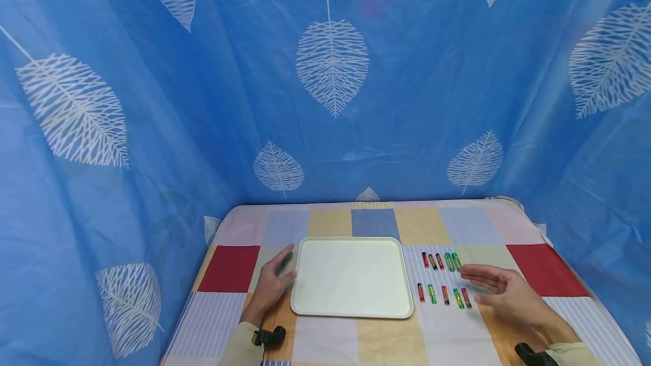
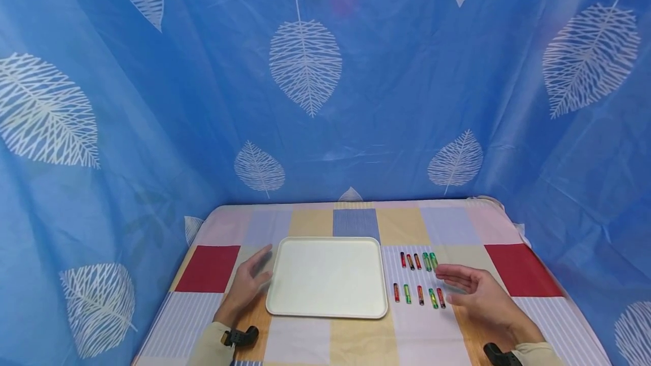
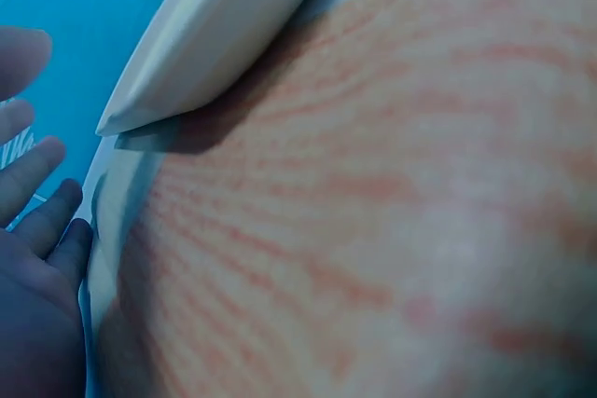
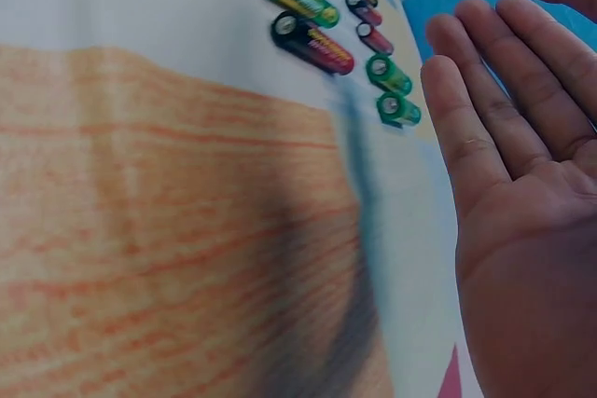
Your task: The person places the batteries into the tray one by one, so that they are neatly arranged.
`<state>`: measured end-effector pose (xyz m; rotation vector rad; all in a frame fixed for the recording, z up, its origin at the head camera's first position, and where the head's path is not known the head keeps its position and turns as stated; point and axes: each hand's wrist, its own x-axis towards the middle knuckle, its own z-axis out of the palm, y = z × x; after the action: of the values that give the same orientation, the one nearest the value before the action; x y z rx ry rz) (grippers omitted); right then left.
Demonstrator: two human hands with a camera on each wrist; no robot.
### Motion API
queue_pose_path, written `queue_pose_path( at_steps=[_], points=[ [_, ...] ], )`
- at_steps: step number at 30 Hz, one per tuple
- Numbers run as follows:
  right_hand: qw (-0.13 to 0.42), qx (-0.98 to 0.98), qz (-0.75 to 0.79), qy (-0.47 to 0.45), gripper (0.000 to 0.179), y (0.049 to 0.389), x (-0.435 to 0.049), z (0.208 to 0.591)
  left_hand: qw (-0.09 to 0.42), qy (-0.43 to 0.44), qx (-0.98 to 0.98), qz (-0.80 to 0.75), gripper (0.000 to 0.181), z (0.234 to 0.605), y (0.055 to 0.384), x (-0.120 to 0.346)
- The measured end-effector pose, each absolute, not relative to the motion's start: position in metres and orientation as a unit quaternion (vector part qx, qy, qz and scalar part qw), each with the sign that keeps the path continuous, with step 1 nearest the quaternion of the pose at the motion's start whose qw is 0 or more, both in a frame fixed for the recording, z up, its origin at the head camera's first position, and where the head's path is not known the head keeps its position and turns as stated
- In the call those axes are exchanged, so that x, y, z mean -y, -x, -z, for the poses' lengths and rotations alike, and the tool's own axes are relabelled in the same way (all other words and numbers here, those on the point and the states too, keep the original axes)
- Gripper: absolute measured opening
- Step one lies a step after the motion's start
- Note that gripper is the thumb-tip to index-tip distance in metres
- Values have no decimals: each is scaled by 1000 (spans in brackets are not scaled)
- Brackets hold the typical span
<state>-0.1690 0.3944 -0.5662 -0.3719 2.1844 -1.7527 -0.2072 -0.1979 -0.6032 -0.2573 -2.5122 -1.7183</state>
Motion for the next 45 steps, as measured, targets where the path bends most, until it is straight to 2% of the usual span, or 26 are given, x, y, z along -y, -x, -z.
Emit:
queue_pose_path(
  at_steps=[12,23,38,45],
  points=[
    [175,-759,611,143,65,169,-396,584,14,61,848,527,73,606,209,197],
    [161,-784,587,122,68,170,-388,589,20,78,870,487,69,604,213,197],
    [171,-787,575,146,70,173,-384,590,12,75,878,473,66,605,214,195],
    [144,-816,542,141,73,171,-379,590,15,73,878,473,66,604,212,194]
  ],
)
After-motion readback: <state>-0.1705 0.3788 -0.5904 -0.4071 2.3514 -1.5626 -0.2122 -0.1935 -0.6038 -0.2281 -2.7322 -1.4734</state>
